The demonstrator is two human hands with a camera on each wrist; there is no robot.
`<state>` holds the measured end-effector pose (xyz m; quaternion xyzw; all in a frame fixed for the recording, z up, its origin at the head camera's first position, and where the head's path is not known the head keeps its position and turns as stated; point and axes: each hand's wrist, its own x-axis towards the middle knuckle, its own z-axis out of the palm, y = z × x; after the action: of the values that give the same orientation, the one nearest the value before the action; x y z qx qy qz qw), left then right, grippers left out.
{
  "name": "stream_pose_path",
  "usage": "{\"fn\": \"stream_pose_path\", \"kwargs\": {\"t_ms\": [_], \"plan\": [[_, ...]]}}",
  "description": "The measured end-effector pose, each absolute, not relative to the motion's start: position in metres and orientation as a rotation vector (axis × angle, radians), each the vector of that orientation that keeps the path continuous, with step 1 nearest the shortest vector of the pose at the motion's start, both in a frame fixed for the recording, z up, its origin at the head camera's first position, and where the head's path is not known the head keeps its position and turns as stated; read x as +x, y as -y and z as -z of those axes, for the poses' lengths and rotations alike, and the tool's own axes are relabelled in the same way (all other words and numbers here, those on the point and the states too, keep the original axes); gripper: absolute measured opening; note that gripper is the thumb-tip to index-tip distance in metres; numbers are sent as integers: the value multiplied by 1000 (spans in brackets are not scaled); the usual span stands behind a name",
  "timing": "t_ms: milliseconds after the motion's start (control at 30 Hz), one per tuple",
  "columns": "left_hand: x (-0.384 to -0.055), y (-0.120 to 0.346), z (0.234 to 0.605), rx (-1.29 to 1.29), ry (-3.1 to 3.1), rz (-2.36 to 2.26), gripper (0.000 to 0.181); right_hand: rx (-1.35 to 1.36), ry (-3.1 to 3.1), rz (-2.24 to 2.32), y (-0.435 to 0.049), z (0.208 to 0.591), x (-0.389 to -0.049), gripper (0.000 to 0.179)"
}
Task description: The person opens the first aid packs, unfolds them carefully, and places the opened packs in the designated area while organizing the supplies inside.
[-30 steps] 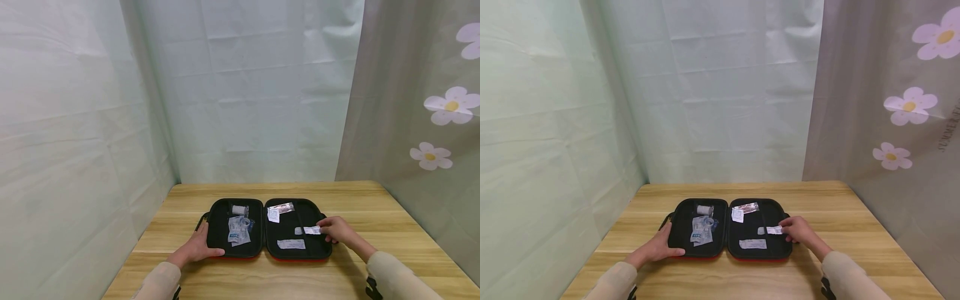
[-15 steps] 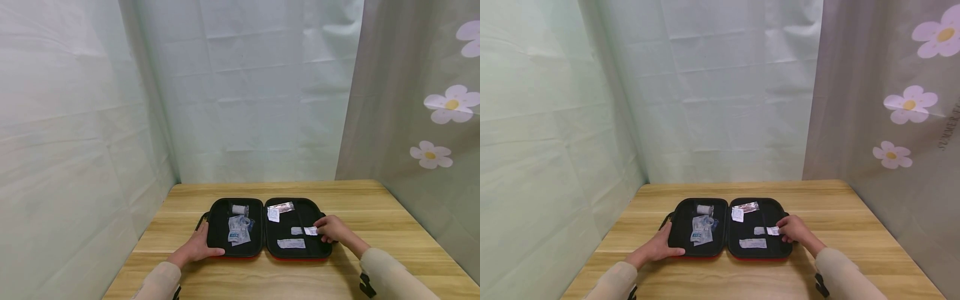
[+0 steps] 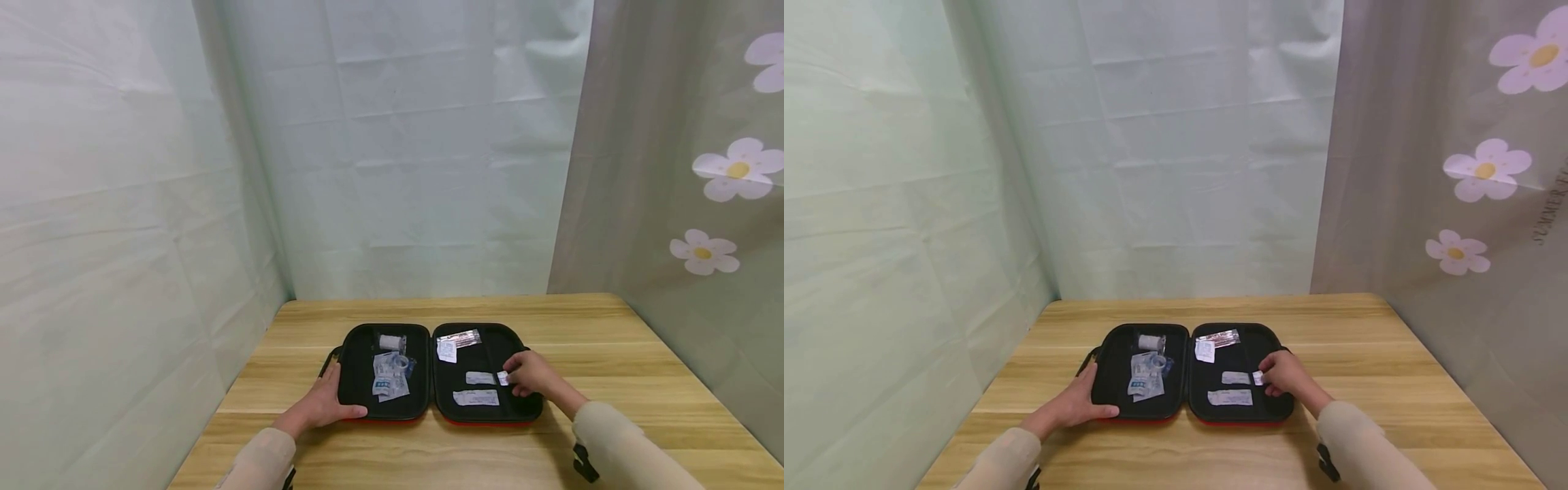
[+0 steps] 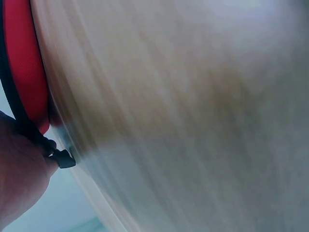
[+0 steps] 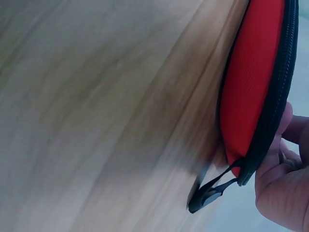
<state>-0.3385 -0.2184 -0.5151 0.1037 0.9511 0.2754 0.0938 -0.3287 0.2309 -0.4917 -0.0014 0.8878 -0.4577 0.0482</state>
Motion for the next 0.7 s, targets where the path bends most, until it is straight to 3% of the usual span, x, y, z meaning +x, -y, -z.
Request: {"fn": "stream_pose_path", "kwargs": {"t_ms": [700], "plan": [[-336,217,513,298,-2822,-835,134,83,-2739,1313,-217,494,-336,5]]}}
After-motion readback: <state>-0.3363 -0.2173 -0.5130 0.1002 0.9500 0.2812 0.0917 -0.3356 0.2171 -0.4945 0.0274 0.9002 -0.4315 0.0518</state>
